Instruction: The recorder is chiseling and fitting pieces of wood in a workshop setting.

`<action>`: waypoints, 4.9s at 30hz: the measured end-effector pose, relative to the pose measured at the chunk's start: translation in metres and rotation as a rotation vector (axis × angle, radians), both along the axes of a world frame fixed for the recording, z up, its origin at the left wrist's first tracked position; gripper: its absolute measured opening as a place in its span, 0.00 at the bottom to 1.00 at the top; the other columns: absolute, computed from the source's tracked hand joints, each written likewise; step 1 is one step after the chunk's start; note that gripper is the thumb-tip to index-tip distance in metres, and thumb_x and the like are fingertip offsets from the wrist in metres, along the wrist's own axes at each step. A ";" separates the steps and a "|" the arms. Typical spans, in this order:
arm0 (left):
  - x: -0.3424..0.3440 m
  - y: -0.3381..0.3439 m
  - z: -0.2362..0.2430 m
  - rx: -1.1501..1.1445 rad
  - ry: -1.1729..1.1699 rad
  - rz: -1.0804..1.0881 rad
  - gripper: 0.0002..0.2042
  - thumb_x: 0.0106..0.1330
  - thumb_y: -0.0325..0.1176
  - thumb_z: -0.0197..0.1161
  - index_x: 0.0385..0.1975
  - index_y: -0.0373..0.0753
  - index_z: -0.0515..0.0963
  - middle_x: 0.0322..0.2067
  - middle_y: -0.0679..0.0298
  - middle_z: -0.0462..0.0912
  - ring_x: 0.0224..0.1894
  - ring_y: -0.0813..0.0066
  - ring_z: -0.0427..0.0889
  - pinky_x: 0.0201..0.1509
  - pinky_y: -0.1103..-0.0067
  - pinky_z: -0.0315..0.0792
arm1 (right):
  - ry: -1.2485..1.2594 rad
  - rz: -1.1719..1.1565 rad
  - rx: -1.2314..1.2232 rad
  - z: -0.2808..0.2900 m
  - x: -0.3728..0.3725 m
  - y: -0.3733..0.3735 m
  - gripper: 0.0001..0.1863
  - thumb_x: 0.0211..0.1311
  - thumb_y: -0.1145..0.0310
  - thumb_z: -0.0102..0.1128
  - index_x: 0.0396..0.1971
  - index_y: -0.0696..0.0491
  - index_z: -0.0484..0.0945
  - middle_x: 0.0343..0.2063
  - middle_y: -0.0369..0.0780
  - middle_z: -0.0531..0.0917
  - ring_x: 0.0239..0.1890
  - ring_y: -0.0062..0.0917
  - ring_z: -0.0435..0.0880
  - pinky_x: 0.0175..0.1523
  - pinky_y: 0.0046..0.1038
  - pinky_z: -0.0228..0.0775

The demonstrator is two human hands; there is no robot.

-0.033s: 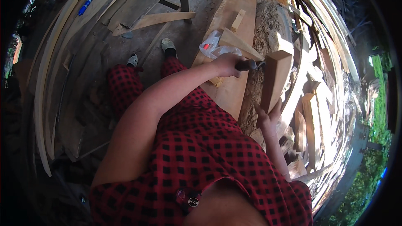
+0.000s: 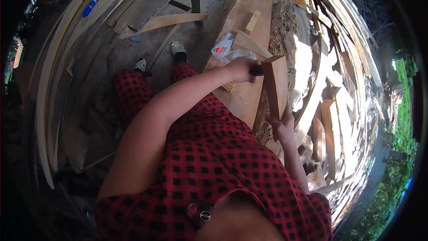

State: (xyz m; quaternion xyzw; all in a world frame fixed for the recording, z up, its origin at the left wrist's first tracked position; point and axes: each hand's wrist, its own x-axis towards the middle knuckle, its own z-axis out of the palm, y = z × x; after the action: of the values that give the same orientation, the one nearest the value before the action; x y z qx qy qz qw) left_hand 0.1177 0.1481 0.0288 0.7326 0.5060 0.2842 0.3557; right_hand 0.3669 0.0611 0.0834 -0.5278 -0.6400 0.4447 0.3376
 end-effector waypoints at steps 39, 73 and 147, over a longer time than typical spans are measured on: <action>-0.089 -0.075 -0.035 -0.464 -1.071 1.158 0.08 0.55 0.28 0.64 0.32 0.41 0.74 0.32 0.65 0.76 0.28 0.71 0.80 0.35 0.75 0.82 | 0.025 0.107 -0.668 -0.107 -0.032 0.003 0.21 0.50 0.66 0.64 0.42 0.58 0.69 0.23 0.36 0.72 0.21 0.20 0.70 0.25 0.25 0.66; -0.012 -0.016 0.002 0.050 -0.033 0.351 0.18 0.44 0.38 0.67 0.35 0.37 0.77 0.34 0.56 0.81 0.38 0.61 0.80 0.45 0.73 0.71 | -0.027 0.213 0.038 0.098 -0.021 0.040 0.34 0.50 0.73 0.66 0.58 0.60 0.62 0.42 0.44 0.78 0.45 0.27 0.78 0.52 0.29 0.68; -0.055 -0.046 -0.026 0.007 -0.612 0.469 0.10 0.48 0.22 0.65 0.29 0.39 0.73 0.27 0.70 0.75 0.29 0.83 0.75 0.34 0.83 0.72 | -0.063 0.061 -0.566 -0.075 -0.002 0.025 0.19 0.44 0.67 0.67 0.34 0.62 0.73 0.20 0.38 0.76 0.20 0.21 0.75 0.26 0.25 0.65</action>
State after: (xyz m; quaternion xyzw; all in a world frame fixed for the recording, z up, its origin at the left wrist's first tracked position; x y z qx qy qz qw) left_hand 0.0631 0.1018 0.0025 0.4796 0.5292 0.5650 0.4133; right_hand 0.3652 0.0860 0.0083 -0.5951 -0.5162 0.5991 0.1432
